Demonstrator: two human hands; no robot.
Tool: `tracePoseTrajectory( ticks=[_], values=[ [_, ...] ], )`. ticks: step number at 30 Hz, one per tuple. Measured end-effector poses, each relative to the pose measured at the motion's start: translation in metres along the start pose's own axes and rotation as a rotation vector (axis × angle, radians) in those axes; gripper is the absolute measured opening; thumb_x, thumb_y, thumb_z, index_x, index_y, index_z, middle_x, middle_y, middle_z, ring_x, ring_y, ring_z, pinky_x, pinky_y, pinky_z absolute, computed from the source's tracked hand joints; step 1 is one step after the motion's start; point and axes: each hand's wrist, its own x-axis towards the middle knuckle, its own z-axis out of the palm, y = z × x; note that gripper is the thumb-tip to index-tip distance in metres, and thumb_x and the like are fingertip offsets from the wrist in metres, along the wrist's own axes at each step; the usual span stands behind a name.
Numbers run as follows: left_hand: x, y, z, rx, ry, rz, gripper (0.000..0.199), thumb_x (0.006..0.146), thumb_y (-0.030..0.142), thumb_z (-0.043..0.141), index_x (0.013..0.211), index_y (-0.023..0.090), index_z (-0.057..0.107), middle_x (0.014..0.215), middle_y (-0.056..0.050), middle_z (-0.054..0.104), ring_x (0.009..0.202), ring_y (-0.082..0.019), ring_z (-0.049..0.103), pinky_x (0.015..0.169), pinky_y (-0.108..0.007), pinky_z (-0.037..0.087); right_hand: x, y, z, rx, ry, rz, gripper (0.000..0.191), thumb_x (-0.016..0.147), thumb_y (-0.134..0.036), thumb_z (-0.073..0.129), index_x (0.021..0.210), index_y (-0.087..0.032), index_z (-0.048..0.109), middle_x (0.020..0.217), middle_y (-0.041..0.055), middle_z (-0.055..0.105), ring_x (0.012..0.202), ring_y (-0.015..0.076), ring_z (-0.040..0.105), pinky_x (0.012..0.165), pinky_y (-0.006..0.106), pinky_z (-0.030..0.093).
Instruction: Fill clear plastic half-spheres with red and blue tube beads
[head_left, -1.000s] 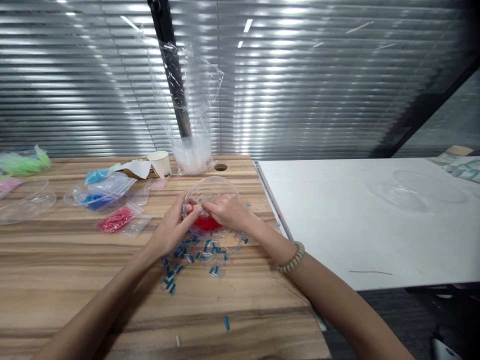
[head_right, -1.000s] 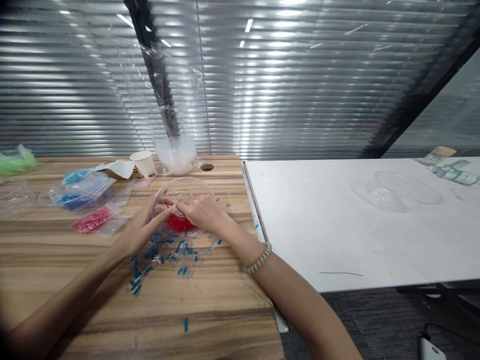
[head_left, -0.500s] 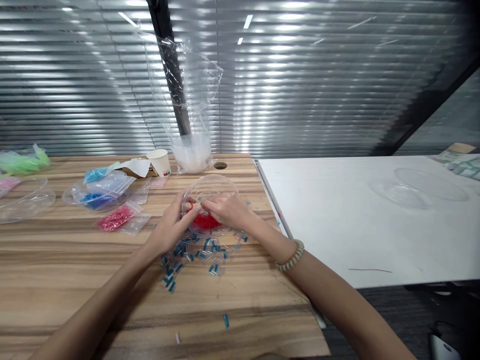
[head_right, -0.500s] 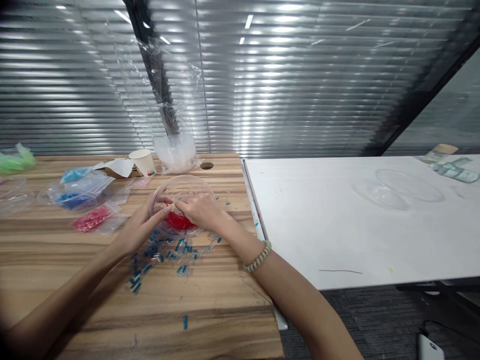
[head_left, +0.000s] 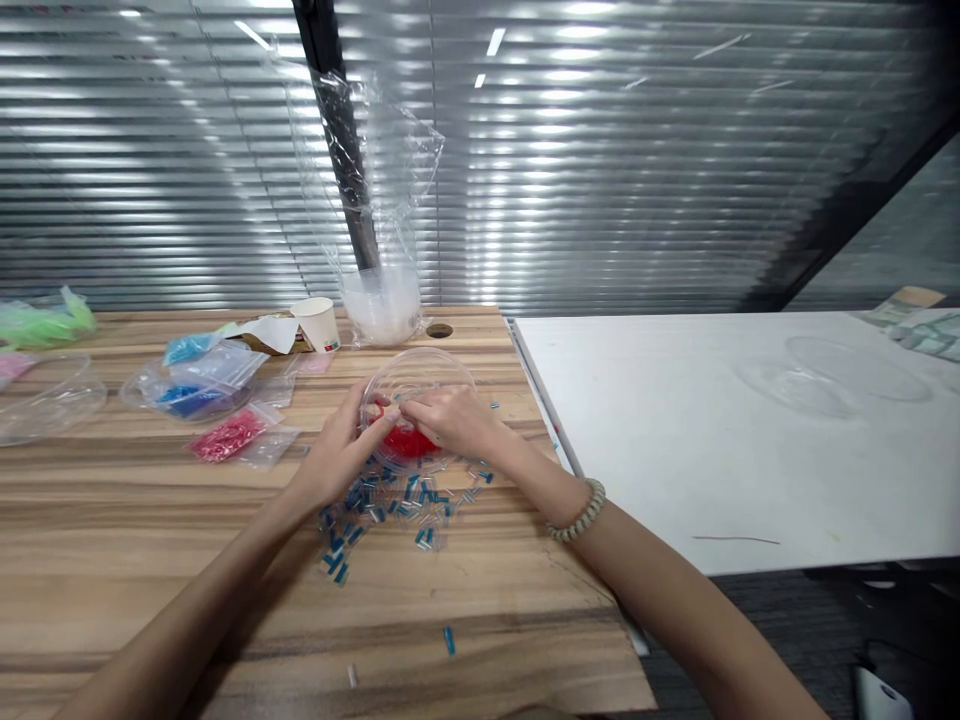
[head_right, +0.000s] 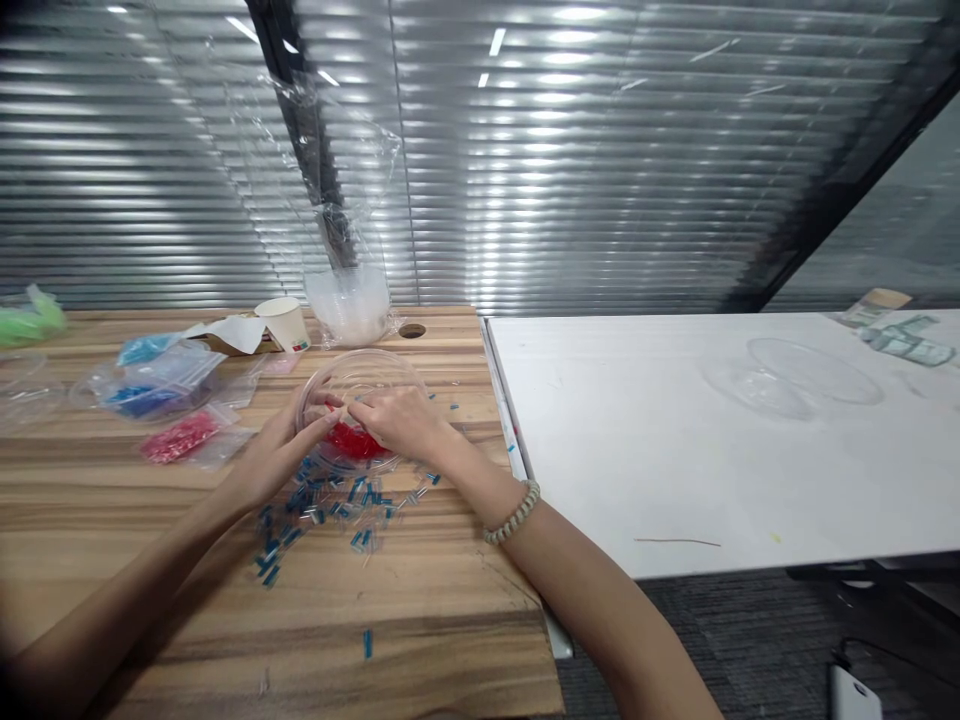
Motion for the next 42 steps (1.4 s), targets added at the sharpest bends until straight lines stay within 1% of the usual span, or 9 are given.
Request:
tracePoseTrajectory(
  ticks=[7,12,17,23,27,31,37,40,42],
  values=[
    [-0.0004,-0.0002,0.0012,-0.066,-0.012,-0.017,0.052,0.084,0.049,0.048,0.125,0.017,0.043,0.113,-0.009,0.059,0.096,-0.023,0.06,0.083,-0.037,0.048,0.0011,0.0002,-0.001,0.041,0.11,-0.012,0.016,0.093,-0.014,0.044,0.086,-0.014,0.059,0.081,0.0046,0.069,0.073,0.0145,0.063,0.062,0.025,0.038],
    [-0.0008,0.0013,0.0007,-0.045,-0.003,-0.014,0.054,0.084,0.05,0.047,0.126,0.017,0.042,0.116,-0.01,0.059,0.1,-0.025,0.059,0.088,-0.04,0.046,0.0021,-0.0014,-0.0038,0.017,0.167,-0.002,0.015,0.092,-0.015,0.045,0.084,-0.013,0.058,0.076,0.0046,0.069,0.069,0.0148,0.062,0.058,0.025,0.036],
    [-0.0015,-0.0009,0.0001,0.007,0.007,-0.011,0.053,0.084,0.052,0.047,0.124,0.018,0.045,0.114,-0.009,0.06,0.105,-0.027,0.056,0.093,-0.043,0.042,0.0023,-0.0021,-0.0021,0.008,0.225,0.001,0.017,0.094,-0.022,0.043,0.088,-0.013,0.057,0.074,0.0048,0.068,0.067,0.0151,0.063,0.057,0.026,0.037],
    [-0.0004,-0.0077,0.0014,-0.056,-0.009,-0.002,0.053,0.085,0.048,0.048,0.128,0.018,0.041,0.111,-0.008,0.062,0.101,-0.024,0.059,0.091,-0.039,0.044,0.0029,-0.0038,-0.0028,0.005,0.277,0.016,0.021,0.093,-0.025,0.04,0.085,-0.014,0.056,0.07,0.0048,0.066,0.064,0.0154,0.062,0.056,0.026,0.037],
    [0.0003,-0.0062,0.0023,-0.065,-0.005,-0.01,0.055,0.084,0.048,0.048,0.13,0.019,0.041,0.115,-0.008,0.061,0.098,-0.023,0.06,0.088,-0.038,0.046,0.0025,-0.0026,-0.0034,-0.002,0.299,0.003,0.024,0.093,-0.025,0.038,0.083,-0.013,0.056,0.068,0.0051,0.065,0.063,0.0159,0.061,0.056,0.027,0.037],
    [0.0,-0.0026,0.0026,-0.074,-0.007,-0.022,0.06,0.082,0.049,0.049,0.133,0.019,0.038,0.114,-0.008,0.061,0.096,-0.023,0.061,0.086,-0.037,0.047,0.0017,-0.0002,-0.0025,-0.028,0.336,0.012,0.026,0.093,-0.026,0.036,0.08,-0.014,0.054,0.066,0.0052,0.064,0.063,0.0158,0.06,0.057,0.026,0.037],
    [-0.0007,-0.0032,0.0018,-0.04,0.015,-0.044,0.059,0.083,0.051,0.047,0.133,0.021,0.04,0.112,-0.006,0.061,0.103,-0.024,0.058,0.091,-0.038,0.044,0.0,0.0021,-0.0033,-0.01,0.455,0.062,0.027,0.094,-0.021,0.033,0.078,-0.015,0.053,0.066,0.005,0.063,0.063,0.0148,0.058,0.057,0.026,0.039],
    [0.0001,-0.0059,0.0015,-0.069,0.045,-0.08,0.059,0.083,0.053,0.047,0.133,0.021,0.04,0.116,-0.006,0.06,0.109,-0.025,0.055,0.097,-0.04,0.04,-0.0005,0.0027,-0.0044,0.001,0.532,0.067,0.026,0.095,-0.02,0.033,0.081,-0.015,0.054,0.069,0.0054,0.064,0.066,0.0147,0.059,0.06,0.025,0.042],
    [0.0007,-0.0063,0.0012,-0.118,0.064,-0.105,0.058,0.083,0.053,0.047,0.131,0.021,0.044,0.122,-0.006,0.058,0.115,-0.027,0.051,0.102,-0.041,0.036,-0.0001,0.0027,-0.0045,0.005,0.558,0.068,0.024,0.095,-0.019,0.035,0.085,-0.014,0.055,0.073,0.006,0.066,0.07,0.0149,0.061,0.062,0.025,0.044]
  ],
)
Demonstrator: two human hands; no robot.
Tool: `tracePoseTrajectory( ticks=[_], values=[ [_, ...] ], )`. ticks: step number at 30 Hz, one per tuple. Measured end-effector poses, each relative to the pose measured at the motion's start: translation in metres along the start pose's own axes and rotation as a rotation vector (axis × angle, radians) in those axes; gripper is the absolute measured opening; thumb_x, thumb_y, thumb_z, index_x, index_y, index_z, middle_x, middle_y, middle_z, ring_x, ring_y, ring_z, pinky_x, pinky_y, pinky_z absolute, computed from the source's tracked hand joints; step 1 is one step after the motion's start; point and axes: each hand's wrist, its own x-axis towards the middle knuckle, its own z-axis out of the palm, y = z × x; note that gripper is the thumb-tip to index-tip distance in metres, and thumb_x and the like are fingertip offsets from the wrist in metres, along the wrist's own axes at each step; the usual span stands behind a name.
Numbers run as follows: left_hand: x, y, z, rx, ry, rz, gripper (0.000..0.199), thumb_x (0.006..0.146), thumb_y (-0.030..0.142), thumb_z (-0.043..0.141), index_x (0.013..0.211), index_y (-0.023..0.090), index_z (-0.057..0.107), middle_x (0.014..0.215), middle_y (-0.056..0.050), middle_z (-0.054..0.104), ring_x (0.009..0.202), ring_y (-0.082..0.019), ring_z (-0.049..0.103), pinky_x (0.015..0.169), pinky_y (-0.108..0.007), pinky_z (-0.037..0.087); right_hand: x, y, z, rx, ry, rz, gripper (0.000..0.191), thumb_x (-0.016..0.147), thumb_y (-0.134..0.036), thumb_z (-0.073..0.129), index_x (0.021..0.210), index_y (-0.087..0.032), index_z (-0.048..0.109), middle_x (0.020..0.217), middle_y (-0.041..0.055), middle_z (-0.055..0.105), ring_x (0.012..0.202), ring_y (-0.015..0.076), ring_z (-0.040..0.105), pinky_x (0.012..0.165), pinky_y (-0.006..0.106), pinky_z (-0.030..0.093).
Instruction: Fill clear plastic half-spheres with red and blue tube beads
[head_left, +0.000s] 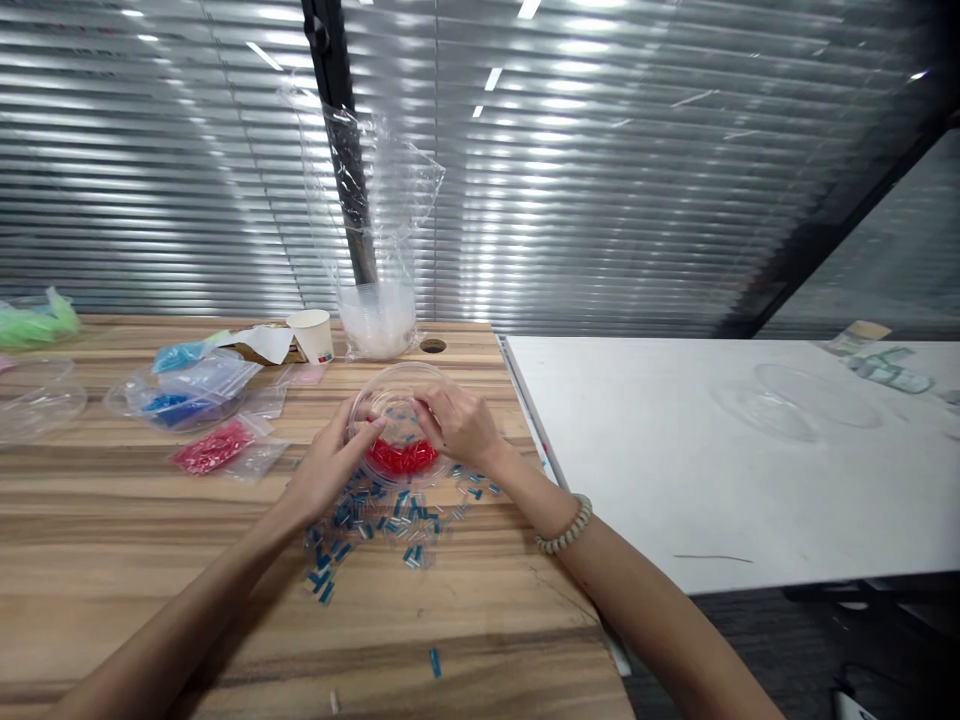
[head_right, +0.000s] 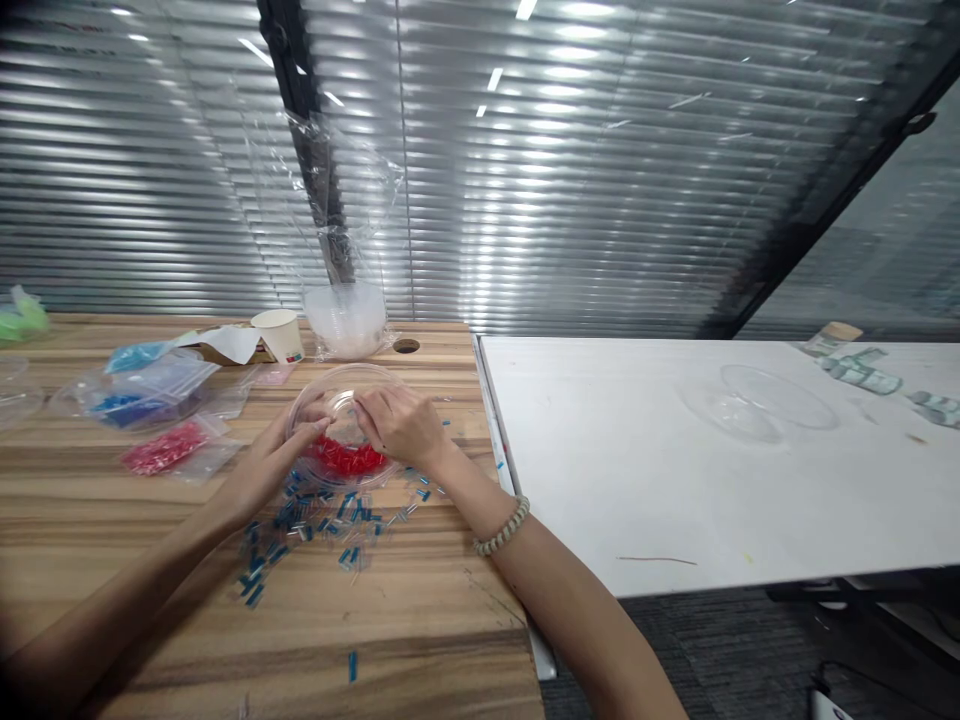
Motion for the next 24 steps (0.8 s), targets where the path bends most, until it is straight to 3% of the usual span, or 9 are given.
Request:
tracePoseTrajectory(
  ticks=[3,7,16,24],
  values=[
    [0.0001,0.003,-0.0001,-0.083,0.021,-0.021,0.056,0.082,0.051,0.049,0.128,0.02,0.049,0.131,-0.007,0.054,0.124,-0.027,0.044,0.106,-0.039,0.03,0.0005,-0.0005,0.0017,-0.004,-0.04,-0.015,0.022,0.095,-0.018,0.037,0.089,-0.014,0.057,0.079,0.0068,0.067,0.075,0.0153,0.062,0.066,0.026,0.047],
    [-0.001,0.0069,0.0004,-0.145,0.004,-0.006,0.055,0.083,0.049,0.05,0.13,0.021,0.046,0.133,-0.006,0.053,0.124,-0.026,0.045,0.105,-0.037,0.032,0.0,-0.0013,0.0042,-0.009,-0.109,-0.041,0.019,0.095,-0.018,0.041,0.094,-0.015,0.06,0.083,0.0064,0.068,0.078,0.0149,0.062,0.068,0.026,0.048],
    [-0.0011,0.0023,0.0032,-0.048,0.024,0.011,0.062,0.081,0.054,0.049,0.132,0.02,0.043,0.112,-0.006,0.062,0.107,-0.026,0.056,0.094,-0.038,0.042,-0.0001,0.0016,0.004,0.034,-0.165,-0.067,0.021,0.095,-0.019,0.043,0.088,-0.015,0.063,0.088,0.0081,0.068,0.082,0.0161,0.062,0.072,0.028,0.05],
    [-0.0012,0.0043,0.0032,0.011,0.019,0.039,0.06,0.081,0.055,0.049,0.129,0.019,0.044,0.11,-0.007,0.061,0.102,-0.026,0.057,0.09,-0.038,0.044,0.0005,0.004,0.0026,0.061,-0.241,-0.078,0.02,0.093,-0.011,0.042,0.089,-0.014,0.062,0.09,0.0073,0.067,0.086,0.0164,0.06,0.075,0.029,0.048]
  ],
)
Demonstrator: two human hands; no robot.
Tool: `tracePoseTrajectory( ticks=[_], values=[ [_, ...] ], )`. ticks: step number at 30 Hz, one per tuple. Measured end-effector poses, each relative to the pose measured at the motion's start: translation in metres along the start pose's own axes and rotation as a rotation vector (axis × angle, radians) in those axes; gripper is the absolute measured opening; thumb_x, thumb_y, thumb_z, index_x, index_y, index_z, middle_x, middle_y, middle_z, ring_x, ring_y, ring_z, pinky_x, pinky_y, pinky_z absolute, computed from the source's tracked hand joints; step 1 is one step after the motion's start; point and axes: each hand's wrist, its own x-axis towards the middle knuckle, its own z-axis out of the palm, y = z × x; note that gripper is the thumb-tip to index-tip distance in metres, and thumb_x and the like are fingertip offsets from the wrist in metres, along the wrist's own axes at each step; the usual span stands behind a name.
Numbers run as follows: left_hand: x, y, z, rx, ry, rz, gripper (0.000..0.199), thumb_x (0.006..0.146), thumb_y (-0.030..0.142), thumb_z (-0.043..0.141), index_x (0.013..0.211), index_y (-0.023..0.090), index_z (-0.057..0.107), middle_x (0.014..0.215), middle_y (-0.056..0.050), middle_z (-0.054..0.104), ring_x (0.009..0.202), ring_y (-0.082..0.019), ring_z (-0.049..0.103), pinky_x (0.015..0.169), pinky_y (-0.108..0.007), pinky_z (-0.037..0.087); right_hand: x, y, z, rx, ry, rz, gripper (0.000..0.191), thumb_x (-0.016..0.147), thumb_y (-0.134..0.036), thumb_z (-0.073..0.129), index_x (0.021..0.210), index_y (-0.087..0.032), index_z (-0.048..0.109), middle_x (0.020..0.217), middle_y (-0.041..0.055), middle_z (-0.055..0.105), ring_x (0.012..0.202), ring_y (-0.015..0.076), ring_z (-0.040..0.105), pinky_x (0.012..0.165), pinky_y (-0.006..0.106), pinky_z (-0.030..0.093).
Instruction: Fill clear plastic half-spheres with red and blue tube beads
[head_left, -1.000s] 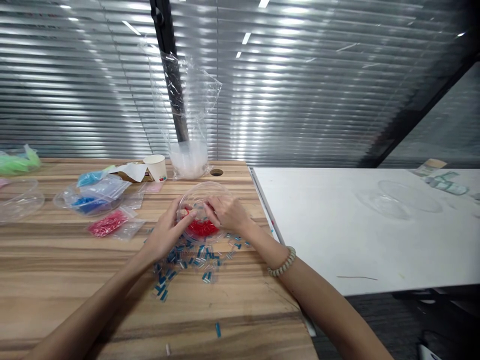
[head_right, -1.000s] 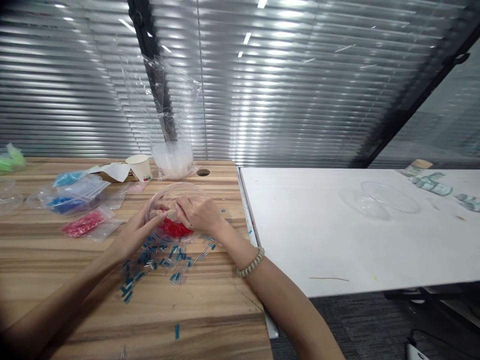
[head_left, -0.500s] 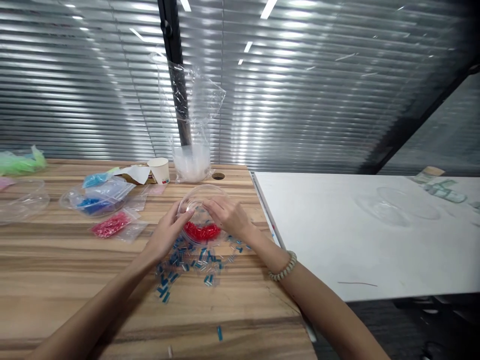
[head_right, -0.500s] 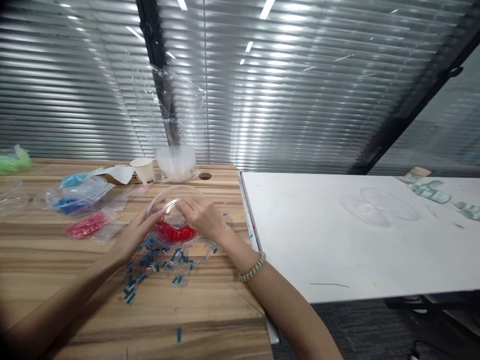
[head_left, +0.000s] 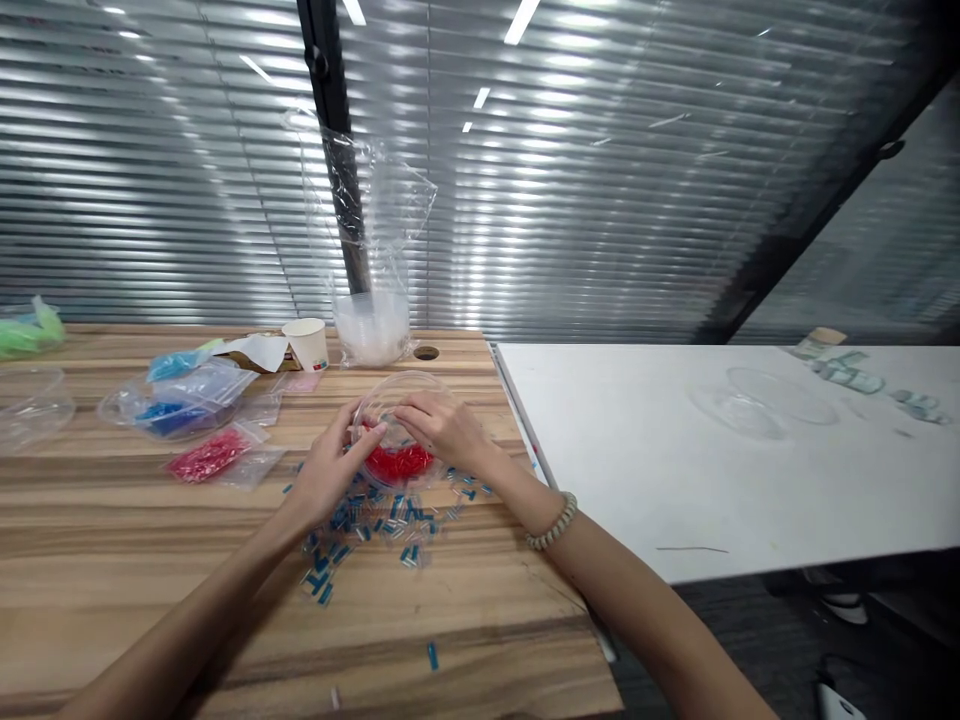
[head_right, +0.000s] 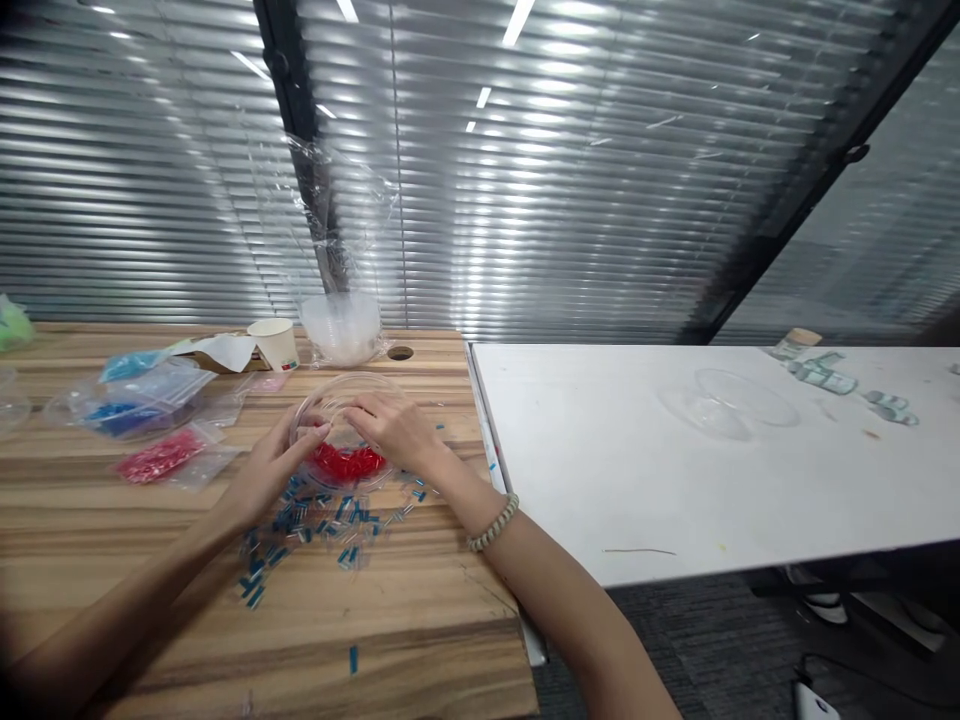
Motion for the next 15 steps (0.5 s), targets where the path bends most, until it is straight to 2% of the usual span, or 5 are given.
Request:
tracePoseTrajectory(
  ticks=[6,15],
  values=[
    [0.0006,-0.0026,0.0001,0.006,0.005,0.003,0.063,0.08,0.055,0.05,0.13,0.019,0.043,0.11,-0.007,0.062,0.101,-0.026,0.059,0.09,-0.039,0.044,-0.0021,0.0026,0.0043,0.026,-0.027,0.052,0.02,0.094,-0.015,0.043,0.089,-0.015,0.062,0.088,0.0072,0.066,0.086,0.0156,0.06,0.075,0.029,0.048],
    [0.0007,-0.0013,0.0,-0.011,0.007,-0.016,0.061,0.081,0.053,0.049,0.131,0.02,0.043,0.108,-0.006,0.062,0.101,-0.025,0.058,0.088,-0.037,0.045,-0.0002,0.0008,0.0025,0.014,0.056,0.007,0.022,0.094,-0.015,0.043,0.087,-0.013,0.063,0.082,0.0059,0.066,0.08,0.0158,0.059,0.073,0.028,0.047]
  ],
)
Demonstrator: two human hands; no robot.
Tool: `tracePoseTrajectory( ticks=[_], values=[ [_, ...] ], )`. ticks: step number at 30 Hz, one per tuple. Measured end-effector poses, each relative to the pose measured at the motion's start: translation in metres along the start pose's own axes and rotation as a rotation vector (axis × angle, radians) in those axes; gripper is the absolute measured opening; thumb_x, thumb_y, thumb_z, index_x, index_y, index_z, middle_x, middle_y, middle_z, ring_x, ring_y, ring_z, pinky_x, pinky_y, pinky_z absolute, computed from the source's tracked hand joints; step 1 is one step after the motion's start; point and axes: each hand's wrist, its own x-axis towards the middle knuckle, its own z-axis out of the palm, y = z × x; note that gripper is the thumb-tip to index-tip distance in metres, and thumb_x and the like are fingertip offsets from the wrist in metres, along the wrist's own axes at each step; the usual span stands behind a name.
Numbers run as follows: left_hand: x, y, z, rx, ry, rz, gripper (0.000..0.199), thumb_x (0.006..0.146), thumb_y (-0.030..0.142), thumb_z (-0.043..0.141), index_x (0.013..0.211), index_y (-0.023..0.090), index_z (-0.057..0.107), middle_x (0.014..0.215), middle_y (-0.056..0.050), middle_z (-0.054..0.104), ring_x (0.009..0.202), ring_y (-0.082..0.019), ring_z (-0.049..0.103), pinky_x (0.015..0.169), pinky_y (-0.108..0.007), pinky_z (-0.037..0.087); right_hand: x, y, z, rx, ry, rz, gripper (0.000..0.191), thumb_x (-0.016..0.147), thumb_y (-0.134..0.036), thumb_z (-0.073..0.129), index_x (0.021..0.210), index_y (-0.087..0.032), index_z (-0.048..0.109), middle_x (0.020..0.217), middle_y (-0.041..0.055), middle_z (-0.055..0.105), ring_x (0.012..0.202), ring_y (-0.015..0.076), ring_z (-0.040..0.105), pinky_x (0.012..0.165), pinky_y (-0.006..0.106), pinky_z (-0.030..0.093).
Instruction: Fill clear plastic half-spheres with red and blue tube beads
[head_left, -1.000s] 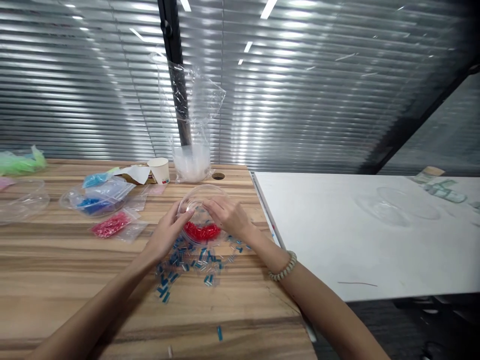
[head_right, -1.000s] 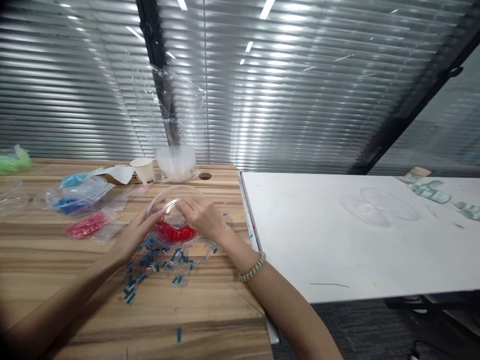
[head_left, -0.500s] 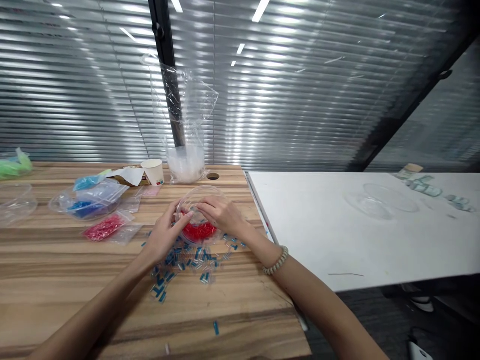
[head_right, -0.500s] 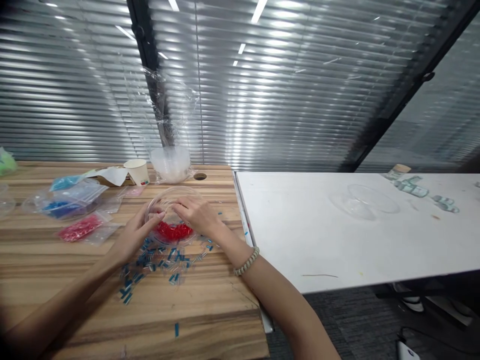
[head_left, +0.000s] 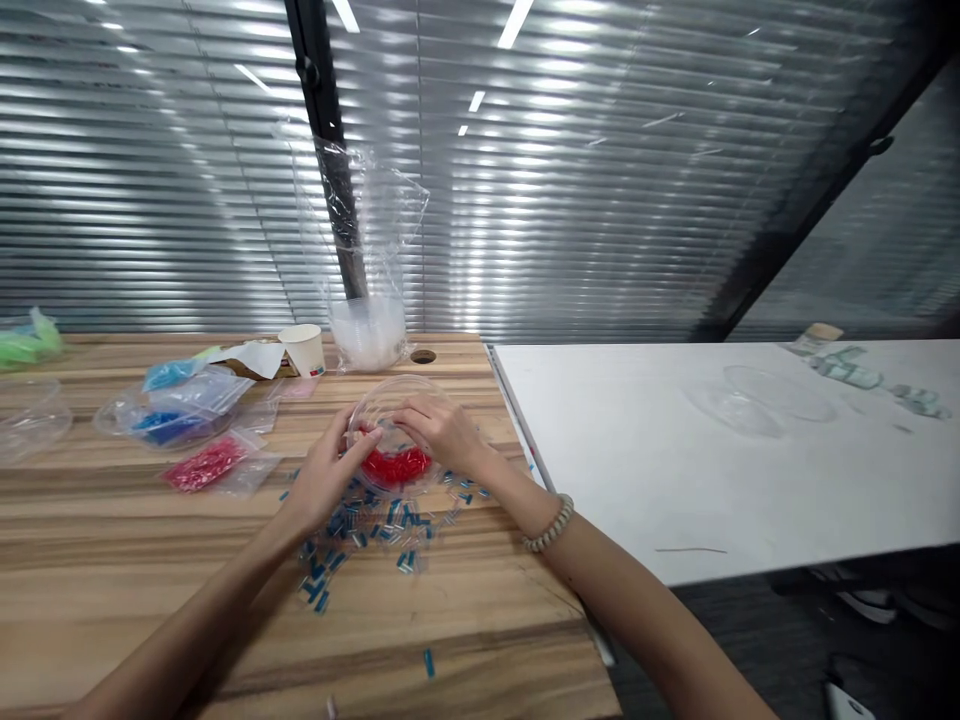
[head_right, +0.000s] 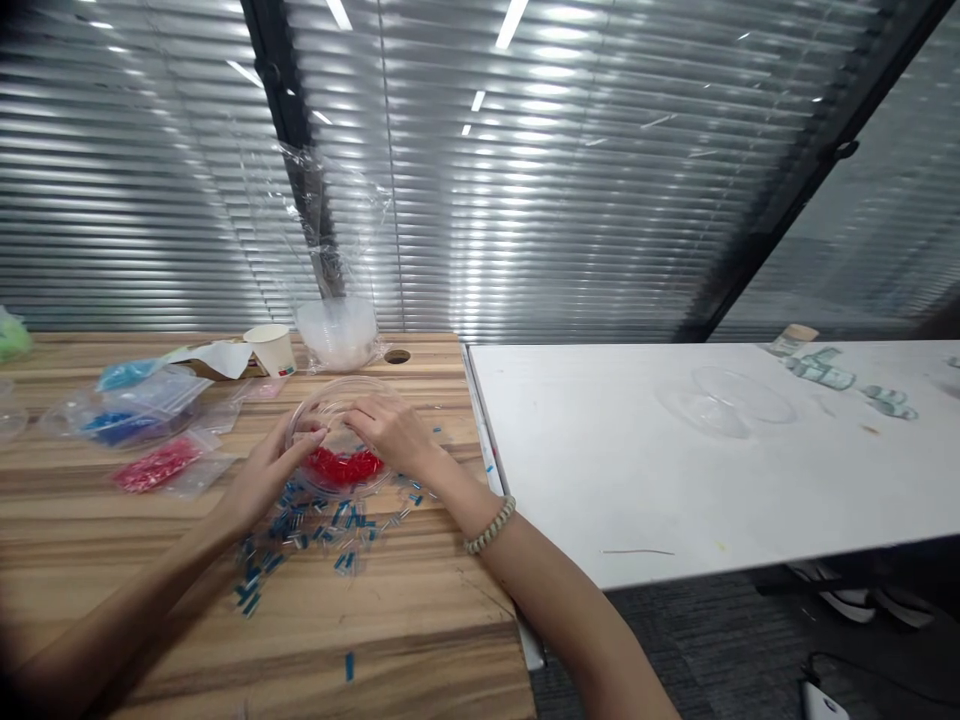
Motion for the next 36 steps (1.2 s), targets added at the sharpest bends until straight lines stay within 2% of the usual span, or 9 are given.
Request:
tracePoseTrajectory(
  ticks=[7,11,20,26,31,36],
  values=[
    [-0.0033,0.0011,0.0026,-0.042,-0.038,-0.007,0.059,0.081,0.05,0.05,0.131,0.02,0.041,0.11,-0.006,0.061,0.101,-0.024,0.058,0.085,-0.035,0.047,-0.0011,0.0003,-0.001,0.002,-0.038,-0.021,0.017,0.092,-0.011,0.046,0.087,-0.013,0.063,0.082,0.0064,0.067,0.08,0.0164,0.06,0.072,0.028,0.047],
    [-0.0046,0.0016,0.0031,0.01,-0.009,-0.011,0.059,0.081,0.05,0.05,0.131,0.02,0.042,0.109,-0.006,0.061,0.1,-0.023,0.058,0.09,-0.036,0.044,-0.0028,-0.0004,-0.0008,-0.01,-0.059,-0.008,0.014,0.091,-0.012,0.049,0.088,-0.013,0.063,0.081,0.0067,0.066,0.079,0.0171,0.06,0.071,0.03,0.046],
    [-0.0055,0.0023,0.0044,0.005,-0.006,-0.018,0.062,0.081,0.051,0.05,0.133,0.019,0.04,0.108,-0.007,0.06,0.093,-0.02,0.058,0.085,-0.035,0.046,-0.0039,-0.0001,0.0025,-0.025,-0.118,-0.004,0.01,0.088,-0.011,0.053,0.087,-0.014,0.062,0.083,0.006,0.067,0.08,0.0171,0.06,0.071,0.029,0.046],
    [-0.0077,0.0066,0.0052,0.006,0.002,-0.003,0.061,0.08,0.052,0.051,0.13,0.019,0.044,0.102,-0.006,0.061,0.085,-0.019,0.059,0.079,-0.033,0.049,-0.0039,0.0012,0.0034,-0.021,-0.095,-0.013,0.012,0.089,-0.01,0.051,0.087,-0.012,0.062,0.082,0.0064,0.067,0.079,0.0179,0.061,0.071,0.029,0.047],
    [-0.0056,0.0044,0.0033,0.007,-0.002,-0.018,0.061,0.08,0.05,0.05,0.133,0.019,0.041,0.11,-0.006,0.062,0.095,-0.021,0.06,0.084,-0.033,0.047,-0.0026,0.0001,0.0003,0.001,-0.068,0.002,0.015,0.091,-0.013,0.048,0.089,-0.014,0.063,0.083,0.0069,0.068,0.08,0.0173,0.061,0.073,0.03,0.048],
    [-0.0036,0.0049,-0.0019,-0.054,0.006,-0.029,0.059,0.082,0.052,0.048,0.13,0.019,0.044,0.116,-0.007,0.061,0.103,-0.024,0.058,0.087,-0.035,0.046,-0.0034,-0.0002,-0.0018,-0.041,0.049,0.036,0.023,0.094,-0.013,0.041,0.089,-0.014,0.063,0.08,0.0074,0.067,0.079,0.0165,0.061,0.07,0.028,0.049]
  ],
)
